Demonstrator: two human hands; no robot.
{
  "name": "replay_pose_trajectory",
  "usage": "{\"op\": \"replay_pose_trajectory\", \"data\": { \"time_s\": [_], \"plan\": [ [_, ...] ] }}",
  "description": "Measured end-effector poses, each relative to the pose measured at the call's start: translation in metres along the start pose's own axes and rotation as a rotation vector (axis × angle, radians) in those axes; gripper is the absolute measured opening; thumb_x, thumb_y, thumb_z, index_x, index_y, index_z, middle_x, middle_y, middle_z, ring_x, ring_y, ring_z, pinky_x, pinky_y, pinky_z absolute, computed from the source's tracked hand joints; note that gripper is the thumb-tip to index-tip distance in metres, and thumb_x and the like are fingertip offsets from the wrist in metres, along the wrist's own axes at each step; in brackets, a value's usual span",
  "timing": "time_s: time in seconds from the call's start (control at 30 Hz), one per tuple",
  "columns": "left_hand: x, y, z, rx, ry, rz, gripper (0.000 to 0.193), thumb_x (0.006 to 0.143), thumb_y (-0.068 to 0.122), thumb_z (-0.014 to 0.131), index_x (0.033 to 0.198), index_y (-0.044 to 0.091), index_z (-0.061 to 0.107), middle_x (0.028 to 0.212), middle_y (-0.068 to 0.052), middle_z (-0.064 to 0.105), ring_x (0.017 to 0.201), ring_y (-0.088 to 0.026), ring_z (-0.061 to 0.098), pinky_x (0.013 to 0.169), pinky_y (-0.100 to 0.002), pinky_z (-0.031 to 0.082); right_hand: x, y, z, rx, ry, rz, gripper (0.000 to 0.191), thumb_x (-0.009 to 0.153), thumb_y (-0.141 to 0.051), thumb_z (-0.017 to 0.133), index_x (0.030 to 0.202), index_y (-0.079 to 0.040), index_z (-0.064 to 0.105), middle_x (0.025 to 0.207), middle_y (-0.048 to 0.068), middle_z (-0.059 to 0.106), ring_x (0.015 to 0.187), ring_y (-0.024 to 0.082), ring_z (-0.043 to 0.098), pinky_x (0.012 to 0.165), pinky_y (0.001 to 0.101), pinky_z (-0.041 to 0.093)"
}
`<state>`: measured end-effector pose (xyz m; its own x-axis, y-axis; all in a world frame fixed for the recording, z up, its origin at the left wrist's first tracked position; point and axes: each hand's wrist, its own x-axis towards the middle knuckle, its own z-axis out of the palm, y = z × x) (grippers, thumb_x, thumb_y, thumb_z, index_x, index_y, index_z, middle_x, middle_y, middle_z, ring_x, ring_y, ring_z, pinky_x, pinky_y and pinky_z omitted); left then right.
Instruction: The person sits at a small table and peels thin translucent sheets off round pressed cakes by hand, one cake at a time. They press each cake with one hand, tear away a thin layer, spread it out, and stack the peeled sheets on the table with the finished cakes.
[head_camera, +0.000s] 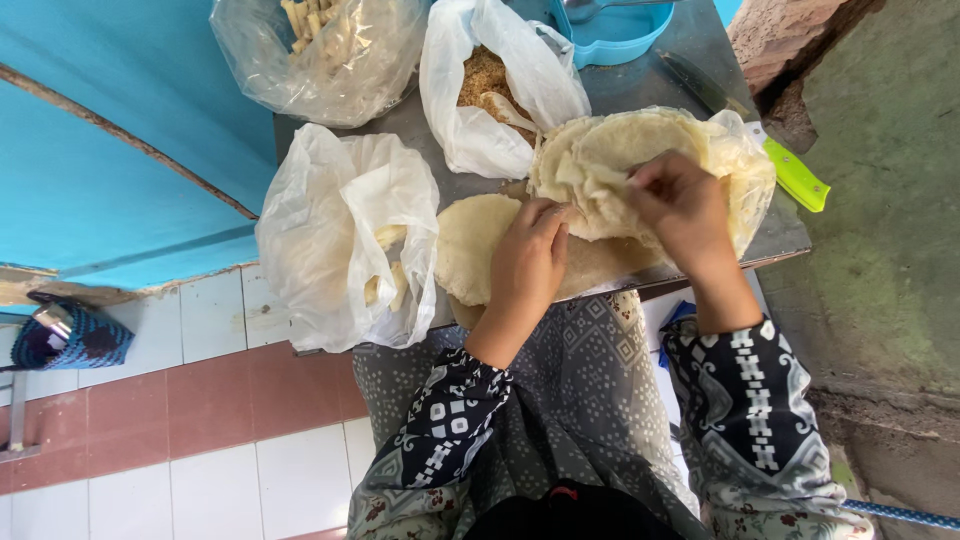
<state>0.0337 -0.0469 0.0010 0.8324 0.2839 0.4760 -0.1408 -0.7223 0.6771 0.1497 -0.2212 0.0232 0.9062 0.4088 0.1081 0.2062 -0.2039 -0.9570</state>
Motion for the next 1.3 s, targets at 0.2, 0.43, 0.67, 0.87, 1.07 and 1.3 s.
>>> {"op": "replay_pose_trajectory", "data": {
  "time_s": [0.2, 0.43, 0.67, 0.87, 1.07, 1.3],
  "plan": [
    [0.007, 0.014, -0.003, 0.041, 0.040, 0.007, 0.021, 0.095, 0.010, 0.065, 0.116, 0.007, 0.069, 0.112, -0.012, 0.068, 0.100, -0.032, 0.068, 0.084, -0.041, 0.055, 0.016, 0.001, -0.021, 0.619, 0.142, 0.159, 0.009, 0.091, 0.003, 0.069, 0.095, -0.003, 0.063, 0.083, 0.004, 0.069, 0.059, 0.008, 0.060, 0.051, 0.0238, 0.051],
    [0.053, 0.015, 0.020, -0.586, -0.107, -0.347, 0.046, 0.098, 0.024, 0.071, 0.131, -0.003, 0.055, 0.101, -0.012, 0.073, 0.090, -0.019, 0.073, 0.081, -0.032, 0.059, 0.004, -0.008, -0.005, 0.278, 0.086, 0.032, 0.011, 0.098, 0.002, 0.071, 0.097, -0.002, 0.061, 0.081, 0.004, 0.067, 0.064, 0.007, 0.061, 0.056, 0.0211, 0.047],
    [0.049, -0.006, 0.035, -0.824, -0.161, -0.436, 0.058, 0.093, 0.009, 0.070, 0.145, -0.003, 0.048, 0.104, -0.012, 0.070, 0.085, -0.014, 0.072, 0.070, -0.027, 0.062, -0.007, -0.009, -0.003, 0.393, 0.166, 0.072, 0.011, 0.097, 0.003, 0.070, 0.101, -0.001, 0.061, 0.089, 0.006, 0.070, 0.074, 0.008, 0.066, 0.063, 0.0213, 0.053],
    [0.037, -0.002, 0.033, -0.735, -0.146, -0.396, 0.053, 0.094, 0.007, 0.068, 0.143, 0.000, 0.049, 0.106, -0.012, 0.073, 0.088, -0.015, 0.074, 0.074, -0.027, 0.061, 0.002, -0.015, 0.005, 0.199, 0.095, -0.034, 0.012, 0.100, -0.003, 0.066, 0.109, 0.002, 0.061, 0.097, 0.009, 0.073, 0.086, 0.011, 0.072, 0.075, 0.0229, 0.059],
    [0.017, 0.040, 0.023, 0.054, -0.055, 0.113, 0.038, 0.092, 0.001, 0.065, 0.129, 0.007, 0.061, 0.118, -0.012, 0.070, 0.102, -0.028, 0.071, 0.082, -0.035, 0.059, 0.029, -0.022, 0.013, -0.303, 0.124, -0.044, 0.026, 0.095, -0.018, 0.079, 0.098, 0.005, 0.067, 0.075, 0.008, 0.067, 0.063, 0.011, 0.060, 0.056, 0.0244, 0.048],
    [0.016, 0.052, 0.006, -0.200, -0.079, -0.081, 0.046, 0.102, 0.023, 0.067, 0.143, 0.007, 0.055, 0.120, -0.005, 0.068, 0.103, -0.018, 0.072, 0.083, -0.030, 0.062, 0.009, -0.016, -0.003, 0.019, 0.103, -0.036, 0.011, 0.097, -0.006, 0.071, 0.103, 0.003, 0.074, 0.081, -0.002, 0.069, 0.068, 0.003, 0.059, 0.059, 0.0202, 0.046]
  ]
}}
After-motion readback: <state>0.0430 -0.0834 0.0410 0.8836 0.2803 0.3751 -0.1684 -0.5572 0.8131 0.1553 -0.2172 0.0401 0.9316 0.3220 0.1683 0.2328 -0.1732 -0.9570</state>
